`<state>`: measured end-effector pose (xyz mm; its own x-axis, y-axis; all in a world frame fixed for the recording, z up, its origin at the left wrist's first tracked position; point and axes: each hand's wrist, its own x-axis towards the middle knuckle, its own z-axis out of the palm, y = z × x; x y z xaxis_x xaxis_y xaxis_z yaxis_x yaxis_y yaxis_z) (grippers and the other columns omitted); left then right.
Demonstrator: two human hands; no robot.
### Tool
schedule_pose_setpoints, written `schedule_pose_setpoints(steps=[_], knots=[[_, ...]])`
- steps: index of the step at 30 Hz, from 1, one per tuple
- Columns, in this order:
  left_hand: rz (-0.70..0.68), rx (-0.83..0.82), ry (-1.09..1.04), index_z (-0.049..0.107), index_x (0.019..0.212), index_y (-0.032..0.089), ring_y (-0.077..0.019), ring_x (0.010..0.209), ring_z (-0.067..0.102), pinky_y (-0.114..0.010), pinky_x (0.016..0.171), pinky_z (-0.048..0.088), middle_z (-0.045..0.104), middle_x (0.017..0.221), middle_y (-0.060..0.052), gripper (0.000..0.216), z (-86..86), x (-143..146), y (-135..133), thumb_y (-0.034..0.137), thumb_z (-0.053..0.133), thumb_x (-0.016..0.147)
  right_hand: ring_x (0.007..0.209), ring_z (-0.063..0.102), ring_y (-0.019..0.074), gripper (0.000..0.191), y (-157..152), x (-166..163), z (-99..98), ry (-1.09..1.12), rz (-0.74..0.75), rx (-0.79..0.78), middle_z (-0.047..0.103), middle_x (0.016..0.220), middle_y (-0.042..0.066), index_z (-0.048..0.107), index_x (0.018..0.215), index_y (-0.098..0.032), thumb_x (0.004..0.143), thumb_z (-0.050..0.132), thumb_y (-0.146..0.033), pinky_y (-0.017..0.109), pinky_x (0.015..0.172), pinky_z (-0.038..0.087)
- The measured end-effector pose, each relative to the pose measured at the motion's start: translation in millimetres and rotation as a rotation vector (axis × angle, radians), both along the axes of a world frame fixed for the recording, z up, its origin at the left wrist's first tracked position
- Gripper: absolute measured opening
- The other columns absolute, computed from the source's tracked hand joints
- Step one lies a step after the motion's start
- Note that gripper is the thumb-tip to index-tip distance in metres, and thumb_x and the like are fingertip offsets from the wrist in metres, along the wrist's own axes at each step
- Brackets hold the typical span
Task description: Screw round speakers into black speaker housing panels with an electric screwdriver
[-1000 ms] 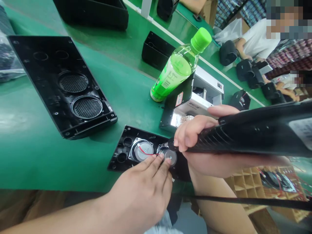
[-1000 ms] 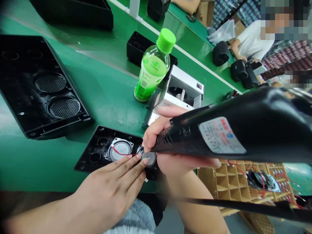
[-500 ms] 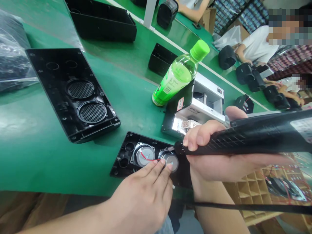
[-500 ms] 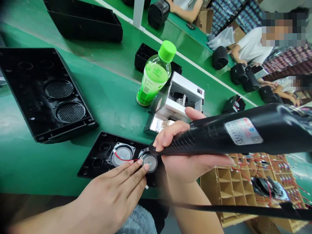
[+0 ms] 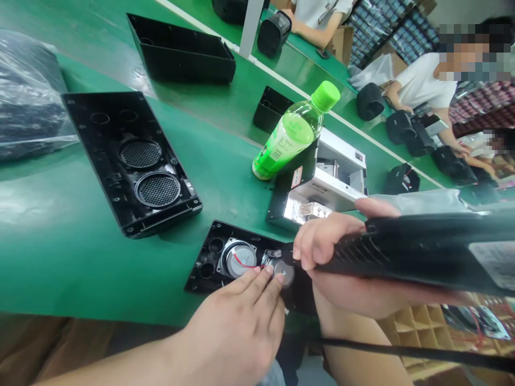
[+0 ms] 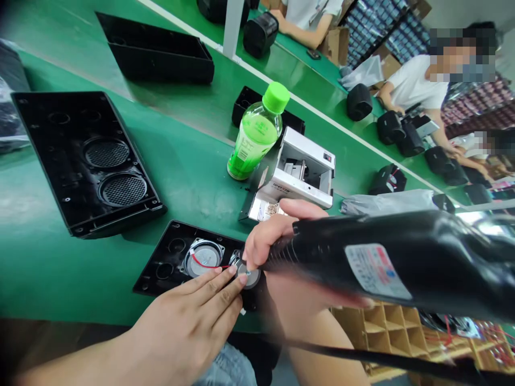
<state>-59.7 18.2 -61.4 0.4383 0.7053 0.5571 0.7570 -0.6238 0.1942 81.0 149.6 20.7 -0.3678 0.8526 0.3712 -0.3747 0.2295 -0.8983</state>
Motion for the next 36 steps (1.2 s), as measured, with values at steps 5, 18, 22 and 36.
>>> schedule_pose_setpoints(steps=[5, 18, 22, 36], knots=[[0.005, 0.004, 0.001, 0.074, 0.118, 0.01, -0.0309, 0.119, 0.08, -0.046, 0.112, 0.049, 0.081, 0.132, -0.016, 0.03, -1.5, 1.3, -0.5, 0.018, 0.047, 0.108, 0.042, 0.059, 0.0196, 0.053, -5.8, -5.9, 4.9, 0.051, -0.21, 0.024, 0.069, 0.059, 0.001, 0.085, 0.117, -0.027, 0.092, 0.07, -0.072, 0.038, 0.047, 0.056], [0.016, 0.009, -0.023, 0.078, 0.114, 0.01, -0.0313, 0.117, 0.081, -0.046, 0.11, 0.052, 0.082, 0.129, -0.016, 0.031, 2.7, 2.1, 0.5, 0.015, 0.049, 0.106, 0.039, 0.054, 0.0166, 0.067, -0.7, -11.2, -2.3, 0.031, -0.364, 0.0, 0.067, 0.056, -0.007, 0.076, 0.113, -0.028, 0.075, 0.08, -0.083, 0.033, 0.041, 0.053], [0.003, -0.002, -0.011, 0.078, 0.116, 0.01, -0.0327, 0.119, 0.08, -0.047, 0.11, 0.053, 0.081, 0.132, -0.017, 0.03, 1.0, 1.7, -1.7, 0.018, 0.05, 0.105, 0.037, 0.052, 0.0166, 0.068, 0.8, -11.7, -2.5, 0.017, -0.322, 0.037, 0.066, 0.055, -0.007, 0.077, 0.114, -0.028, 0.078, 0.074, -0.086, 0.033, 0.037, 0.052], [-0.014, -0.012, 0.003, 0.077, 0.119, 0.009, -0.0342, 0.121, 0.079, -0.048, 0.111, 0.053, 0.08, 0.134, -0.018, 0.028, -0.2, 1.5, -3.1, 0.017, 0.055, 0.103, 0.036, 0.051, 0.0166, 0.072, 4.4, -8.2, -7.1, 0.058, -0.315, 0.091, 0.067, 0.057, -0.005, 0.077, 0.119, -0.025, 0.092, 0.052, -0.087, 0.034, 0.036, 0.051]])
